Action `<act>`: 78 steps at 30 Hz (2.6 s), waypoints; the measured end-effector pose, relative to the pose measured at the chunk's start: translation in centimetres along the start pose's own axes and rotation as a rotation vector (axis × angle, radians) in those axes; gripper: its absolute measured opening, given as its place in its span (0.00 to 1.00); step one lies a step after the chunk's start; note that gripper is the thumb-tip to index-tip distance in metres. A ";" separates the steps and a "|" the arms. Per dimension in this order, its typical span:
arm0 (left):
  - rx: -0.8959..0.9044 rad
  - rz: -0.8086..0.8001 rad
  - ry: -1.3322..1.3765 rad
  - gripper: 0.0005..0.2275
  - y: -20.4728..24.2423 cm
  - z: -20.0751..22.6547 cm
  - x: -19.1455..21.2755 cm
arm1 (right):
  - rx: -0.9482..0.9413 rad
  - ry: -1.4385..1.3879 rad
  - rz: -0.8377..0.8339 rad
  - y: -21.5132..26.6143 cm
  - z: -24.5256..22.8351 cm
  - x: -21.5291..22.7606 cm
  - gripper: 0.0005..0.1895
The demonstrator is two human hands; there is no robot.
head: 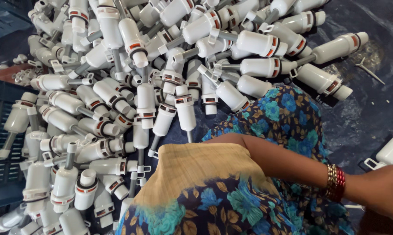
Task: The person sits on the floor and repeatedly picks up white plastic components, inserts black rubber rings, and attaches white plastic caps. The person handles the parts one at a time and places the assembled units into a blue crate.
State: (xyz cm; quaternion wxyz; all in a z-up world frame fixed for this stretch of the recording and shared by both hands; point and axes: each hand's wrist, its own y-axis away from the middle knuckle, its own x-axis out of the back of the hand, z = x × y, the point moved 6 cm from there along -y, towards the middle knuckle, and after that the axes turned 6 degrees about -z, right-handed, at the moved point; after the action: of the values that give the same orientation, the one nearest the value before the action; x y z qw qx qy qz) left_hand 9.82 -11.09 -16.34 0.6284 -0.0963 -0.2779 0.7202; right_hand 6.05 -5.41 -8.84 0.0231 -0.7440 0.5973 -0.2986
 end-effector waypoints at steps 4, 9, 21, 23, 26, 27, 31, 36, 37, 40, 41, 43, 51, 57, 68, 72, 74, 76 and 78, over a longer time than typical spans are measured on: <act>0.048 0.006 -0.098 0.26 -1.1 5.1 4.9 | 0.074 -0.012 0.003 -2.5 -0.7 -1.7 0.41; 0.056 -0.143 0.307 0.26 -1.9 11.7 10.9 | 0.153 0.014 0.041 -1.5 0.0 4.7 0.40; -0.103 -0.628 0.361 0.17 -3.9 19.3 18.1 | 0.089 0.076 0.072 7.8 -6.0 9.0 0.39; -0.078 -0.640 0.447 0.17 -3.9 18.6 18.0 | 0.076 0.084 0.039 6.9 -5.7 8.7 0.39; -0.045 -0.613 0.489 0.15 -3.9 15.6 17.3 | -0.038 0.151 -0.051 6.4 -4.7 8.2 0.44; -0.054 -0.570 0.456 0.15 -4.1 14.3 16.8 | -0.062 0.196 -0.081 5.9 -4.1 8.4 0.48; 0.110 -0.349 0.218 0.19 -2.9 8.0 14.9 | -0.051 0.611 -0.268 5.7 1.8 11.6 0.53; 0.011 -0.378 0.100 0.21 -2.1 4.5 11.5 | -0.891 0.826 -0.498 7.4 20.0 20.9 0.27; -0.024 -0.401 0.088 0.21 -2.0 4.5 11.1 | -1.140 0.800 -0.396 9.1 22.9 23.0 0.27; -0.061 -0.468 0.067 0.20 -1.4 4.4 10.7 | -1.470 0.734 -0.206 15.1 28.2 24.8 0.26; -0.077 -0.461 0.067 0.20 -1.3 4.6 10.8 | -1.569 0.680 -0.242 16.9 29.6 24.8 0.25; -0.101 -0.443 0.061 0.20 -1.8 4.8 10.6 | -1.957 0.379 -0.404 19.6 31.6 24.5 0.30; 0.061 -0.480 0.183 0.20 -2.3 3.9 10.9 | -1.788 0.588 -0.294 19.6 32.9 24.0 0.16; 0.042 -0.483 0.176 0.20 -2.0 4.3 10.8 | -1.586 0.765 0.080 16.4 29.0 27.1 0.13; 0.103 -0.501 0.467 0.33 -1.2 2.0 10.5 | -0.543 -0.321 0.090 6.3 5.7 14.7 0.25; 0.071 -0.496 0.477 0.37 -0.9 1.8 10.5 | -0.198 -0.006 0.185 4.7 0.4 10.6 0.21; 0.099 -0.491 0.453 0.36 -0.8 1.6 10.7 | -0.068 0.004 0.238 4.8 -0.5 9.7 0.18; 0.196 -0.498 0.434 0.34 -0.5 1.2 10.5 | -0.040 0.045 0.253 5.1 -0.3 9.2 0.17; 0.204 -0.477 0.432 0.32 -0.4 1.3 10.3 | -0.115 0.118 0.230 5.5 0.7 8.9 0.20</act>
State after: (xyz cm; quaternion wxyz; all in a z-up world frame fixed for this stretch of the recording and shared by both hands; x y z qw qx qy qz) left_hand 7.55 -1.57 -12.94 0.8299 -0.1154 -0.0795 0.5400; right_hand 2.50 -15.24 -7.93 -0.0204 -0.6517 0.6952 -0.3026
